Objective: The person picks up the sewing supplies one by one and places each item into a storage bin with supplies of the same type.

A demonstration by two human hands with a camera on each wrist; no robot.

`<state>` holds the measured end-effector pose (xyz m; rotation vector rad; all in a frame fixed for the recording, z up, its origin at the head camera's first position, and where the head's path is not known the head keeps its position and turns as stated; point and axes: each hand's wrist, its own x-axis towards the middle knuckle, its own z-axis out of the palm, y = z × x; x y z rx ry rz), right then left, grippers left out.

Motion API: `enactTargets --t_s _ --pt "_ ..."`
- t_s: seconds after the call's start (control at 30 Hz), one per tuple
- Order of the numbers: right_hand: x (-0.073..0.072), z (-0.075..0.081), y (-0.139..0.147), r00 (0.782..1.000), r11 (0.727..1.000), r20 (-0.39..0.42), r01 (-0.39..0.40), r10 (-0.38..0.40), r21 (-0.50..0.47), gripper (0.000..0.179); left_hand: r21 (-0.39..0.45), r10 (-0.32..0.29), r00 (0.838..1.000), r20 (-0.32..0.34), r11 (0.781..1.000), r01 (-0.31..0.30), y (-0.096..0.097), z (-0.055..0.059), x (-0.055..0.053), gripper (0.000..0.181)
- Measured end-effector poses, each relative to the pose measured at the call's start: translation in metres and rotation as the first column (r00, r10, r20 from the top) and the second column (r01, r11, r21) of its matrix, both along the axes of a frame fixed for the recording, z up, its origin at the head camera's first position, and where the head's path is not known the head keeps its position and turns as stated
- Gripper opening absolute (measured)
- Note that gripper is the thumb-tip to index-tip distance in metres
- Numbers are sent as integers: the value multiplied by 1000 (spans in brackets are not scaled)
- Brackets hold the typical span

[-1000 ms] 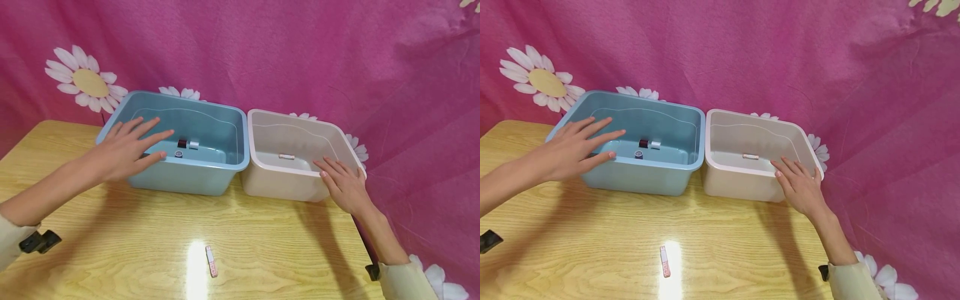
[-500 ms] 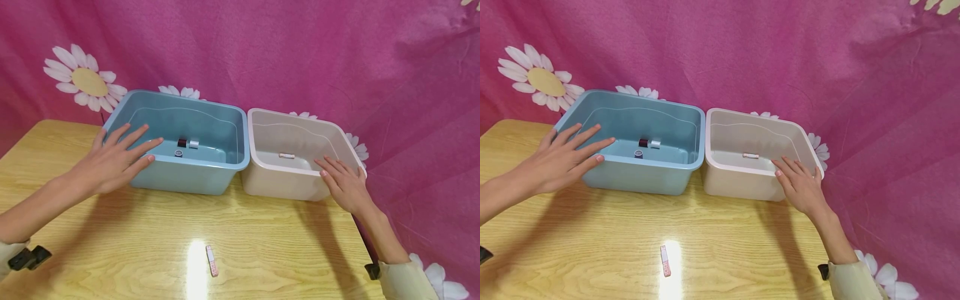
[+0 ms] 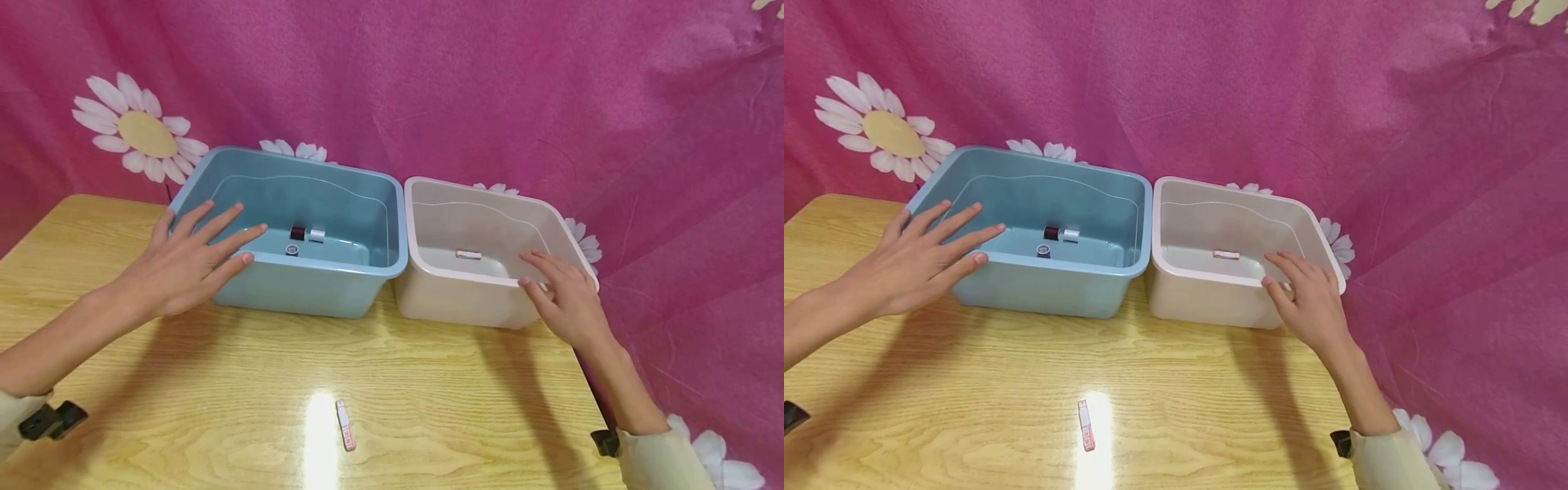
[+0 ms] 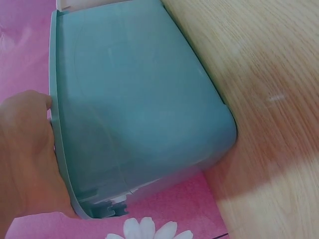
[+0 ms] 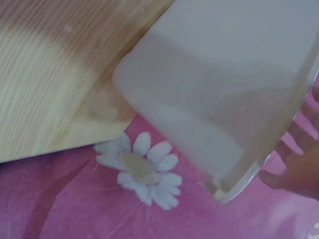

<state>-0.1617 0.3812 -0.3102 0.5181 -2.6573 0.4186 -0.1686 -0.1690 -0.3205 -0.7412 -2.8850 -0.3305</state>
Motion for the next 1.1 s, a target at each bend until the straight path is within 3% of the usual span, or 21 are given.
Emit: enactTargets --t_s 0.23,0.37,0.47,0.7,0.9,1.1 --pt "9 2 -20 988 983 -132 60 -84 -172 33 -5 7 1000 10 1000 -7 0 0 1 58" --pt "17 3 -36 985 967 -166 0 -44 -253 34 -6 12 1000 6 1000 -12 1 -1 1 57" --pt "27 4 -51 989 945 -147 -45 -3 -324 36 -3 14 1000 2 1000 -14 1 -1 2 57" --pt "46 -3 -84 985 917 -108 -168 138 -362 37 0 14 1000 -2 1000 -14 0 0 3 57" --pt "56 -19 -107 971 904 75 -182 228 -387 43 0 11 1000 11 1000 -11 1 0 2 57" --pt "62 -36 -128 901 927 355 -117 251 -357 48 10 8 1000 -1 1000 -8 0 0 1 56"
